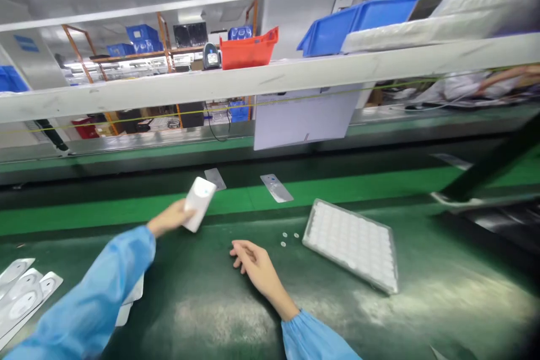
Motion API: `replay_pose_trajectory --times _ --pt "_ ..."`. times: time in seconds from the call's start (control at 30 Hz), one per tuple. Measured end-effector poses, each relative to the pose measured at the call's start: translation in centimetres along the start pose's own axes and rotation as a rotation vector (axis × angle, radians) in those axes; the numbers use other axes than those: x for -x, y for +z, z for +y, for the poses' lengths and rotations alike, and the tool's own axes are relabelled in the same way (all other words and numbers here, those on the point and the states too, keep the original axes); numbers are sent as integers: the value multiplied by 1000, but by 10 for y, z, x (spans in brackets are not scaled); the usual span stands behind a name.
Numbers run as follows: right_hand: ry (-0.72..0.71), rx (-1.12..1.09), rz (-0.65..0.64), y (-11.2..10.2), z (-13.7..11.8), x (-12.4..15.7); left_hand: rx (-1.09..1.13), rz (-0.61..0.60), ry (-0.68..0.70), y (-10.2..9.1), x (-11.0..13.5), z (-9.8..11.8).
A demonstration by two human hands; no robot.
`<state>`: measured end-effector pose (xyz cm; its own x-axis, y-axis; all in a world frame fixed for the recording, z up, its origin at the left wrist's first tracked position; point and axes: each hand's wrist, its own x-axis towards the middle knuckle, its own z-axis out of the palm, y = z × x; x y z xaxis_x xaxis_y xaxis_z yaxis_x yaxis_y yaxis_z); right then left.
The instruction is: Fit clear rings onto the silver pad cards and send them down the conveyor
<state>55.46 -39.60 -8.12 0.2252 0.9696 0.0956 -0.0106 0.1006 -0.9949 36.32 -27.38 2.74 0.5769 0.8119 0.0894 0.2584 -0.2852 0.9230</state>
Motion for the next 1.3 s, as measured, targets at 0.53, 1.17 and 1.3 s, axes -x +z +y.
replay_pose_trajectory --times 0.53,1.17,1.3 --pt "-23 349 21 -23 -17 87 626 71 -329 134 82 -42" --pt "-478 941 60 -17 -14 87 472 -41 -159 131 93 -44" --pt "-455 1040 20 -16 -13 87 451 -47 -141 130 94 -44"
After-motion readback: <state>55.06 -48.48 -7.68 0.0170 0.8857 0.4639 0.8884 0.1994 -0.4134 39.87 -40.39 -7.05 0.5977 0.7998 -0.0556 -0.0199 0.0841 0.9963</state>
